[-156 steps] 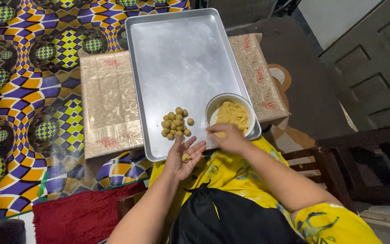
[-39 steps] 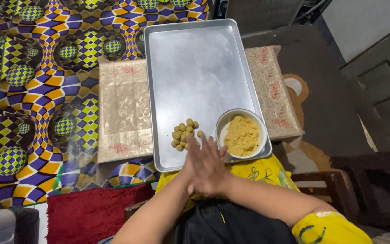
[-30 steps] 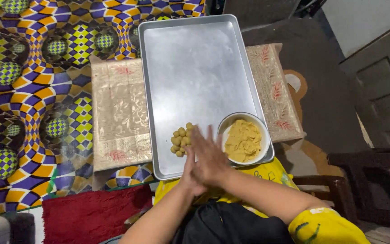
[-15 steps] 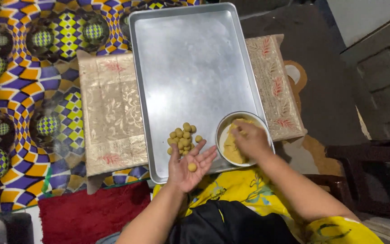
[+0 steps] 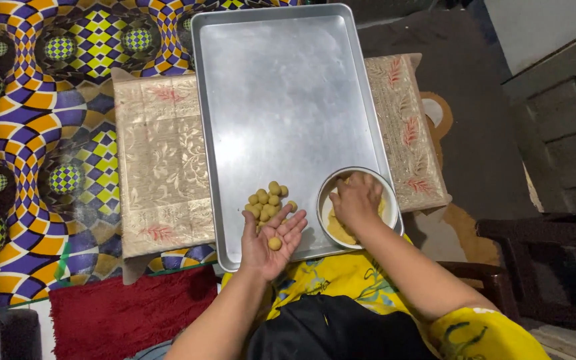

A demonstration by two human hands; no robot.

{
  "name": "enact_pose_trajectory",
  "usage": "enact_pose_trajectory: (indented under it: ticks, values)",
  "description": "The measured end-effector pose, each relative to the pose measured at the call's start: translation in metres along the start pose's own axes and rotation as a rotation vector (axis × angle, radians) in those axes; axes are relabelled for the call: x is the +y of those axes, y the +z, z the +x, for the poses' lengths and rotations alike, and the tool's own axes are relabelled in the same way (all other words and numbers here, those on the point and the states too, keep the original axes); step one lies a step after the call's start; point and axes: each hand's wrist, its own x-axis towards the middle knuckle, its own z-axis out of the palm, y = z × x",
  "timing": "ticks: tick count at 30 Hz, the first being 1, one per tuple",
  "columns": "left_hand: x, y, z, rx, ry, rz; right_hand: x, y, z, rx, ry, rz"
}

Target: Rolling small portions of dough into balls and placing them on a baking tray.

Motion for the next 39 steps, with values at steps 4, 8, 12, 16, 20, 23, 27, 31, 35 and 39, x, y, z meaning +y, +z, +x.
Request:
enact_pose_trajectory:
  ticks: [4, 8, 12, 16, 20, 23, 27, 31, 35, 39]
  values:
    - [-0.004, -0.005, 0.003, 0.002, -0.029, 0.007, 0.004, 0.019, 0.009, 0.004, 0.056, -0.009]
    - [-0.002, 0.003, -0.001, 0.007, -0.021, 0.014, -0.002, 0.024, 0.01, 0.093, 0.023, 0.039]
    - [-0.002, 0.001, 0.0, 0.017, -0.009, 0.038, -0.005, 0.022, 0.006, 0.079, 0.01, 0.058]
    - [-0.002, -0.003, 0.005, 0.03, -0.029, 0.045, -0.001, 0.023, 0.004, 0.033, -0.038, 0.133]
    - [-0.002, 0.001, 0.001, 0.042, -0.03, 0.069, 0.02, 0.024, 0.006, -0.059, -0.017, 0.212]
    - [-0.002, 0.001, 0.002, 0.051, -0.017, 0.078, 0.049, 0.029, 0.008, 0.051, -0.039, 0.229]
    - [-0.003, 0.0, 0.003, 0.065, -0.022, 0.077, 0.063, 0.023, 0.005, 0.061, -0.024, 0.284]
    - [-0.005, -0.004, 0.005, 0.081, -0.023, 0.085, 0.063, 0.019, 0.002, 0.095, -0.046, 0.308]
    - [-0.006, 0.001, 0.002, 0.093, -0.03, 0.092, 0.056, 0.02, 0.002, 0.112, -0.11, 0.214]
    - [-0.006, 0.005, -0.001, 0.097, -0.039, 0.076, 0.039, 0.012, 0.0, 0.048, -0.113, 0.156]
